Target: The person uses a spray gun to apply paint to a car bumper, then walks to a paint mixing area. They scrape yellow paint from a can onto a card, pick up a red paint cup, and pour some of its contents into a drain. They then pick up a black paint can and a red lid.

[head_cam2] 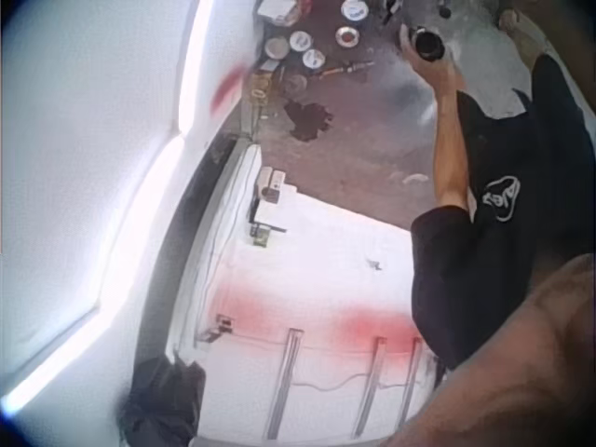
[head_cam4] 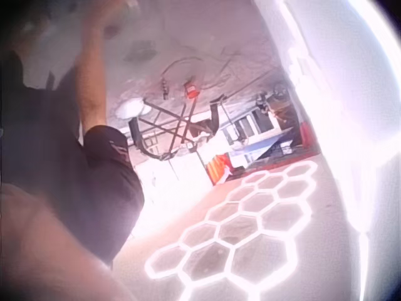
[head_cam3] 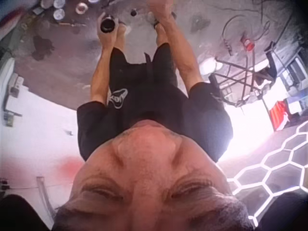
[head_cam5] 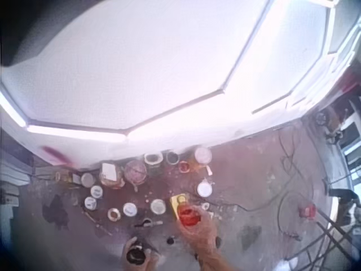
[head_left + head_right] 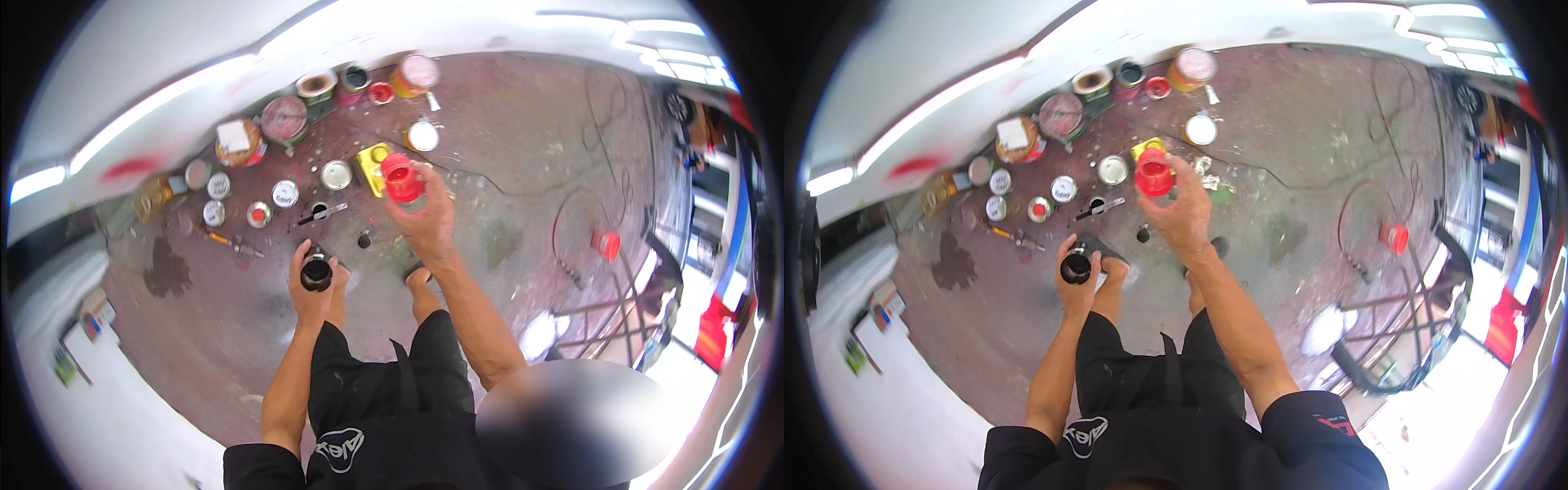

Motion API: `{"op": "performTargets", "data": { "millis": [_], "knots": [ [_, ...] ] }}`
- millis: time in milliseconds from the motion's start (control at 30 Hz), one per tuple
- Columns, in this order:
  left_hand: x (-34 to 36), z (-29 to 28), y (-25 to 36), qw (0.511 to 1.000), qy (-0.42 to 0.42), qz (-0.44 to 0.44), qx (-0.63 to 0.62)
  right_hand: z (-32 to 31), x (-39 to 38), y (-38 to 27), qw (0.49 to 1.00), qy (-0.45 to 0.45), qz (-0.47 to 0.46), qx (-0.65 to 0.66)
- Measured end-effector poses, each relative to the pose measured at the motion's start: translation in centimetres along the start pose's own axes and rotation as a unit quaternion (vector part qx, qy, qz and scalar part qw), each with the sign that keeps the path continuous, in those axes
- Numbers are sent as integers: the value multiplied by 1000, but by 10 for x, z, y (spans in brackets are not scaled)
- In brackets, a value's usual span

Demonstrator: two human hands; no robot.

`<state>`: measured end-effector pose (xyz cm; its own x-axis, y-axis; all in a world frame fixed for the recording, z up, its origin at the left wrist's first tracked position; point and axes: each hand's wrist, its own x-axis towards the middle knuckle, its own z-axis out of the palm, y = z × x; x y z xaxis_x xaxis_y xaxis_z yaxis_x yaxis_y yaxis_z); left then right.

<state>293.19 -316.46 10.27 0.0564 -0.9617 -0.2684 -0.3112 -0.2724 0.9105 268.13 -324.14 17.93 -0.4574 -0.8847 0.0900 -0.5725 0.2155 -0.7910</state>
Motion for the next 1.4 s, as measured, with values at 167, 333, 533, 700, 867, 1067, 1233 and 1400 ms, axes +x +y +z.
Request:
{"op": "performTargets", "data": {
  "millis": [167,333,533,700,867,1067,1233,1400],
  "knots": [
    [-47,-22,47,991,-113,61,32,-101,-65,-32,997,67,46,2],
    [-121,-18,98,977,-201,69,-2,-206,-193,-19,981,147,123,-18],
    [-246,2,113,935,-298,189,38,-312,-395,-9,941,263,211,-30],
    [-362,12,128,906,-379,187,-12,-362,-553,-22,901,319,291,-46],
    [-458,10,155,883,-448,139,-15,-360,-644,-10,871,360,333,-29],
    [-464,-9,124,861,-485,148,34,-334,-679,-20,865,371,339,-7],
    [-441,-20,117,827,-516,213,63,-321,-686,-54,852,391,344,-48],
    [-438,-18,137,771,-590,222,85,-301,-718,-89,805,444,387,-70]
  ]
}}
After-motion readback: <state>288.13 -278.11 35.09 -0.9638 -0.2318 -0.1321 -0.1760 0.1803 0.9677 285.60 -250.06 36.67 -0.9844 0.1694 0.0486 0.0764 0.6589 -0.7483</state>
